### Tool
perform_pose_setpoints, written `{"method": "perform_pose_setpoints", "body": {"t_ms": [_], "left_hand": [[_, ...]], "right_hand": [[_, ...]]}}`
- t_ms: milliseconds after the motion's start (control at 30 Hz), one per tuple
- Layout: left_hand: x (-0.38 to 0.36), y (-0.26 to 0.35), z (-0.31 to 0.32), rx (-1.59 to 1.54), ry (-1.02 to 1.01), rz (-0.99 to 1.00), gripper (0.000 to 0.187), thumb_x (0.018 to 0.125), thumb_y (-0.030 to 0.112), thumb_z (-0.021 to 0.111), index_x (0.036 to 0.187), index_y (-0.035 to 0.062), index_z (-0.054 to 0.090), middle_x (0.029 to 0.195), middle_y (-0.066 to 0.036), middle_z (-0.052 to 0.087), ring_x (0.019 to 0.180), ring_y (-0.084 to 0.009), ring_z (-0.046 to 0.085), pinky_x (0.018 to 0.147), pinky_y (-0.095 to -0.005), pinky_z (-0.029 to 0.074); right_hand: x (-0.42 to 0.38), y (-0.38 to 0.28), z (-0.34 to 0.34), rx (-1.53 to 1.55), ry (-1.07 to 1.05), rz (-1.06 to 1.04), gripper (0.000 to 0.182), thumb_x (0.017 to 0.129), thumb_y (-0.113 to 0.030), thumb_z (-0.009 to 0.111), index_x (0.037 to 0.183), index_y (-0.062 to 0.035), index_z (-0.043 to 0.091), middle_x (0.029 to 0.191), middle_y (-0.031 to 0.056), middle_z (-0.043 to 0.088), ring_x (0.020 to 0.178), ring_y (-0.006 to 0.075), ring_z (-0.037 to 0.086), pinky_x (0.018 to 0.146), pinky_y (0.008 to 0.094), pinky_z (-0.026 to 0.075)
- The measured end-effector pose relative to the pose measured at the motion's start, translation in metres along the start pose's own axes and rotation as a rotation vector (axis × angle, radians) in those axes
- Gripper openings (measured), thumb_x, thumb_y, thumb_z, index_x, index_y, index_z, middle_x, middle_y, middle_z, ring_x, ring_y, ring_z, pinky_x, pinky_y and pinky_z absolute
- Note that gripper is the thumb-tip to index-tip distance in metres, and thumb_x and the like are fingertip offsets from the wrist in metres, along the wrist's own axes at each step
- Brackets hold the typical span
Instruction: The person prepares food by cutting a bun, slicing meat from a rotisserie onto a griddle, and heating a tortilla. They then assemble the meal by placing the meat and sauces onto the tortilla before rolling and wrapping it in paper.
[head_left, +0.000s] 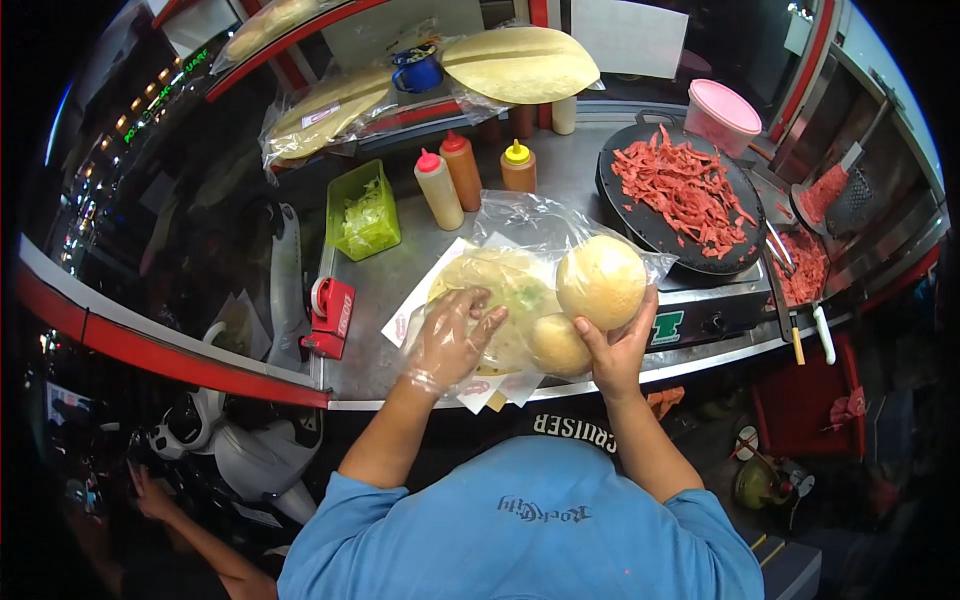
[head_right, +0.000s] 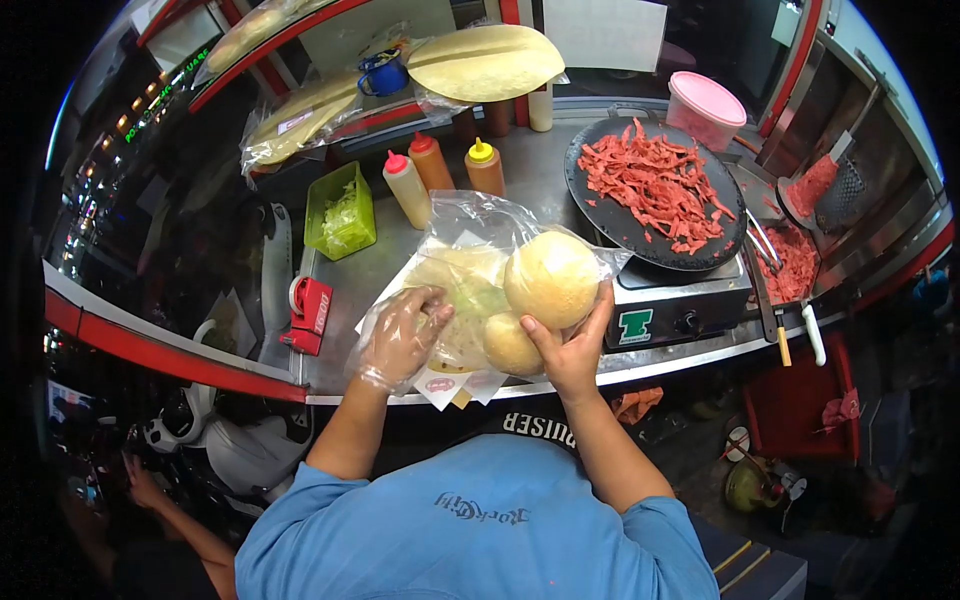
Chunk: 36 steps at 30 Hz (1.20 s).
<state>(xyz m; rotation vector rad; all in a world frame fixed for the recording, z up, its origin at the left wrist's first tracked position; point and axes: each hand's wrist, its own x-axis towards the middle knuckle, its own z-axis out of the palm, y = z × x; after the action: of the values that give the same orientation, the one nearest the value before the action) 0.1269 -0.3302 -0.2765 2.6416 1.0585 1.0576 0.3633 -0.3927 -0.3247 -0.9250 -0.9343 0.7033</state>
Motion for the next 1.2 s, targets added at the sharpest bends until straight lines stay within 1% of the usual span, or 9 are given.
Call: {"method": "perform_pose_setpoints", "body": {"t_ms": [33,133,267,433,767,867,933,1100,1200], "left_hand": [[0.005,0.002,0.001,-0.216,-0.145,-0.306,0.021,0.095,0.019,0.073,0.106,0.0016,0.071,0.095,-0.011,0.072,0.085,-0.0269,0.069,0.085,-0.0369,0.056],[0.011,-0.001,0.0,-0.455,-0.29,-0.524,0.02,0.092,0.017,0.078,0.106,0.0036,0.072,0.105,-0.008,0.072,0.094,-0.018,0.069,0.086,-0.0331,0.055],[-0.003,-0.014,0.041,-1.024,-0.053,-0.762,0.032,0.096,0.02,0.077,0.116,-0.0031,0.068,0.109,-0.009,0.072,0.103,-0.0145,0.065,0.09,-0.0315,0.055],[-0.004,-0.022,0.05,-1.238,-0.377,-0.918,0.063,0.099,0.028,0.074,0.149,-0.0002,0.048,0.117,-0.005,0.066,0.102,-0.0132,0.061,0.092,-0.0272,0.049],[0.007,-0.031,0.06,-1.71,-0.235,-1.008,0.025,0.099,0.026,0.074,0.114,0.0109,0.062,0.103,0.004,0.063,0.09,-0.0064,0.054,0.077,-0.0233,0.043],[0.013,-0.031,0.055,-1.373,0.003,-0.864,0.019,0.099,0.024,0.074,0.105,0.009,0.064,0.098,0.003,0.064,0.089,-0.0062,0.056,0.077,-0.0243,0.045],[0.01,-0.036,0.043,-1.038,0.041,-0.452,0.018,0.1,0.023,0.072,0.099,0.0068,0.064,0.091,0.002,0.065,0.084,-0.0075,0.057,0.078,-0.0273,0.048],[0.005,-0.017,0.019,-1.566,-0.102,-0.449,0.015,0.106,0.015,0.06,0.109,0.002,0.066,0.112,-0.014,0.075,0.09,-0.0153,0.073,0.083,-0.0307,0.06],[0.018,-0.013,0.003,-1.378,-0.394,-0.649,0.023,0.107,0.012,0.055,0.124,-0.0002,0.064,0.115,-0.012,0.075,0.082,-0.0146,0.072,0.076,-0.0293,0.062]], "right_hand": [[0.0,0.002,-0.001,-0.044,-0.009,-0.028,0.11,0.08,-0.007,0.087,0.159,-0.002,0.01,0.15,0.0192,0.039,0.14,0.0294,0.044,0.118,0.0431,0.038],[-0.001,0.005,-0.003,-0.129,-0.025,-0.046,0.112,0.079,-0.007,0.088,0.159,-0.002,0.009,0.15,0.0194,0.038,0.139,0.0298,0.045,0.117,0.0434,0.038],[-0.003,0.004,-0.006,-0.144,-0.018,-0.043,0.113,0.078,-0.008,0.088,0.159,-0.0017,0.009,0.15,0.0197,0.037,0.139,0.0298,0.045,0.117,0.0435,0.038],[-0.002,0.0,-0.009,-0.141,-0.035,-0.054,0.115,0.078,-0.008,0.089,0.159,-0.0008,0.008,0.15,0.0205,0.037,0.139,0.0309,0.046,0.116,0.0438,0.04],[0.008,-0.003,-0.006,-0.175,-0.08,-0.059,0.118,0.078,-0.007,0.088,0.16,0.0004,0.003,0.152,0.0228,0.035,0.139,0.0317,0.046,0.116,0.044,0.04],[0.015,-0.004,0.002,-0.188,0.001,-0.047,0.117,0.078,-0.006,0.087,0.16,0.0013,0.005,0.152,0.0232,0.034,0.14,0.0314,0.045,0.117,0.0429,0.039],[0.017,0.001,0.005,-0.217,0.068,-0.046,0.113,0.079,-0.005,0.087,0.16,0.0029,0.009,0.152,0.0235,0.035,0.14,0.0311,0.045,0.116,0.0415,0.04],[0.024,-0.001,0.012,-0.284,0.066,-0.041,0.107,0.079,-0.006,0.086,0.158,0.0041,0.016,0.15,0.0218,0.039,0.137,0.0298,0.048,0.115,0.0406,0.041],[0.03,-0.019,0.015,-0.121,-0.01,0.014,0.104,0.08,-0.006,0.086,0.158,0.0029,0.018,0.148,0.02,0.042,0.136,0.0283,0.049,0.115,0.0402,0.042]]}}
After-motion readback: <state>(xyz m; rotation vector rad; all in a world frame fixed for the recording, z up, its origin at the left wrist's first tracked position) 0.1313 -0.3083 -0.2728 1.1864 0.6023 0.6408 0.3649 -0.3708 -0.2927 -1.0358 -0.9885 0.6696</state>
